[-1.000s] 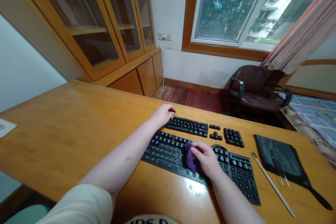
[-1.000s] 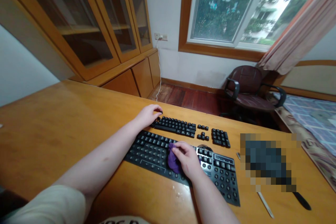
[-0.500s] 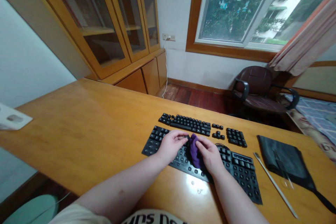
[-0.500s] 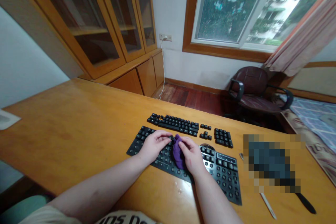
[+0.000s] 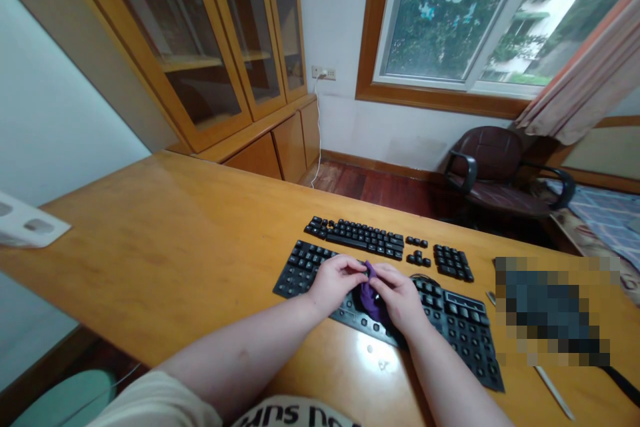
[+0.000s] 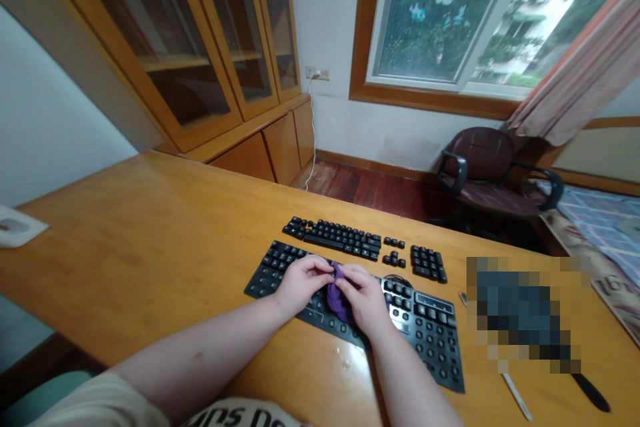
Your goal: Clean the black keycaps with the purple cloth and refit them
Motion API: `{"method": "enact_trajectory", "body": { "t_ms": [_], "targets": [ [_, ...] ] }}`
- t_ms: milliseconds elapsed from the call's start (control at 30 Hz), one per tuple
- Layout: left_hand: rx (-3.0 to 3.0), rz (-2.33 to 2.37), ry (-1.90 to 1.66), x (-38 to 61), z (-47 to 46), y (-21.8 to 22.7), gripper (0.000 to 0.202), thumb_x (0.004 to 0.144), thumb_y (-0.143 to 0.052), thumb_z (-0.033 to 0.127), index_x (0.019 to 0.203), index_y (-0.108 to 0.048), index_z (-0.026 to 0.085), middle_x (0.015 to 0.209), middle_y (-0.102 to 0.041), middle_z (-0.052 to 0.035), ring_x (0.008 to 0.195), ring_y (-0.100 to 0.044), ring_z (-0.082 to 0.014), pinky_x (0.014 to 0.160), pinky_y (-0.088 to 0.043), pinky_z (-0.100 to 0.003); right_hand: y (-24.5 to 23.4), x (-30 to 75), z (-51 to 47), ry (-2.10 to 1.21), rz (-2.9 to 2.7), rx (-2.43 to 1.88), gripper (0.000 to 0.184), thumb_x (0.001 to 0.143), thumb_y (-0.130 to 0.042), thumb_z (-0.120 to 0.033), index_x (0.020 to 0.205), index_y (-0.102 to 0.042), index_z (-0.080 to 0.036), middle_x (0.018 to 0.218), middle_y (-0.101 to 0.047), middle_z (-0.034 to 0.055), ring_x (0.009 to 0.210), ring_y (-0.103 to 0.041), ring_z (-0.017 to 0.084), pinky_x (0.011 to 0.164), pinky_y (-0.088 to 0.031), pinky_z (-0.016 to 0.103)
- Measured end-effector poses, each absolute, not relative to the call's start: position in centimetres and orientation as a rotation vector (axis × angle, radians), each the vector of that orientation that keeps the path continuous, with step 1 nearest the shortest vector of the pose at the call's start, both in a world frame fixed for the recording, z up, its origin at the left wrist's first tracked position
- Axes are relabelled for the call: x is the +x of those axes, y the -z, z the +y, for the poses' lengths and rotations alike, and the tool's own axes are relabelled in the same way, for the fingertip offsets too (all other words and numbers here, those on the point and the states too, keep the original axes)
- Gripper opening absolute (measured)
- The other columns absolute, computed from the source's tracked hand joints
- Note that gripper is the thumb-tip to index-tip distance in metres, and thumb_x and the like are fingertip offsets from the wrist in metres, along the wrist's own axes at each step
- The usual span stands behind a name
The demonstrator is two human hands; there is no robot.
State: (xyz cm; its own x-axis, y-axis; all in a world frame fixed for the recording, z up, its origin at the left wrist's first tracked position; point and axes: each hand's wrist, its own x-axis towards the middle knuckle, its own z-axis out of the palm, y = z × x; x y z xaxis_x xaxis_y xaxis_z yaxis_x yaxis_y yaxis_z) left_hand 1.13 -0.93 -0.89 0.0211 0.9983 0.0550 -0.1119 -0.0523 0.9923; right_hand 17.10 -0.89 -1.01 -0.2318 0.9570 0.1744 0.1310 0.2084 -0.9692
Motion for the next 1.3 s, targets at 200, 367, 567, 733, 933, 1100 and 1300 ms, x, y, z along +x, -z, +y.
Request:
{"method": "enact_trajectory", "body": {
  "t_ms": [200, 367, 567, 733, 933, 1100, 1300],
  "targets": [
    [1.244, 1.113, -1.279, 1.2, -1.1, 0.6, 0.008, 0.059, -0.074, 0.015, 0.065, -0.069, 0.017, 0.074, -0.067, -0.0043, 0.072, -0.063, -0.0164, 0.072, -0.053, -0.028, 1.6, 17.3, -0.8, -1.049, -1.518, -1.084, 0.011, 0.072, -0.068, -0.032, 0.074, -0.075, -0.024, 0.079, -0.070, 0.0068, 0.077, -0.064, 0.022, 0.073, -0.052, 0.035],
    [1.155, 1.117, -1.285, 1.6, -1.1, 0.8, 0.013, 0.059, -0.074, 0.020, 0.068, -0.068, 0.014, 0.074, -0.069, -0.0049, 0.072, -0.065, -0.0172, 0.073, -0.053, -0.030, 1.8, 17.3, -0.9, -0.944, -1.540, -1.123, 0.012, 0.074, -0.066, -0.031, 0.073, -0.075, -0.023, 0.078, -0.070, 0.0071, 0.077, -0.065, 0.022, 0.073, -0.052, 0.036],
    [1.059, 1.111, -1.252, 1.5, -0.9, 1.0, 0.017, 0.058, -0.076, 0.021, 0.069, -0.067, 0.013, 0.072, -0.070, -0.0047, 0.071, -0.066, -0.0180, 0.071, -0.054, -0.031, 0.7, 16.9, -1.1, -0.920, -1.689, -1.110, 0.019, 0.080, -0.060, -0.030, 0.093, -0.073, -0.025, 0.092, -0.070, 0.0072, 0.087, -0.064, 0.023, 0.082, -0.050, 0.038],
    [1.063, 1.098, -1.250, 1.4, -0.9, 0.5, 0.012, 0.056, -0.076, 0.016, 0.064, -0.068, 0.013, 0.070, -0.069, -0.0042, 0.070, -0.066, -0.0173, 0.073, -0.054, -0.030, 1.1, 17.1, -1.2, -0.895, -1.686, -1.107, 0.015, 0.080, -0.060, -0.028, 0.085, -0.074, -0.025, 0.086, -0.071, 0.0065, 0.083, -0.065, 0.022, 0.079, -0.051, 0.036],
    [1.092, 1.086, -1.253, 1.6, -1.0, 0.3, 0.008, 0.059, -0.073, 0.016, 0.066, -0.069, 0.013, 0.072, -0.068, -0.0045, 0.069, -0.065, -0.0165, 0.071, -0.055, -0.031, 1.7, 17.3, -1.2, -0.818, -1.536, -1.235, 0.012, 0.076, -0.063, -0.028, 0.075, -0.073, -0.022, 0.081, -0.071, 0.0071, 0.078, -0.065, 0.022, 0.076, -0.052, 0.036],
    [1.103, 1.023, -1.282, 1.5, -0.9, 0.5, 0.021, 0.056, -0.076, 0.015, 0.076, -0.069, 0.013, 0.085, -0.065, -0.0057, 0.076, -0.064, -0.0164, 0.077, -0.054, -0.032, 1.0, 17.1, -1.2, -0.890, -1.545, -1.208, 0.013, 0.076, -0.063, -0.029, 0.080, -0.074, -0.022, 0.086, -0.071, 0.0069, 0.083, -0.065, 0.022, 0.080, -0.051, 0.037],
    [1.110, 1.023, -1.255, 1.5, -0.7, 0.5, 0.023, 0.062, -0.071, 0.015, 0.085, -0.070, 0.014, 0.088, -0.065, -0.0066, 0.083, -0.063, -0.0169, 0.083, -0.052, -0.034, 1.4, 17.1, -1.1, -0.958, -1.414, -1.251, 0.019, 0.073, -0.066, -0.031, 0.088, -0.073, -0.022, 0.093, -0.072, 0.0072, 0.088, -0.065, 0.024, 0.085, -0.049, 0.041]
  ]
}}
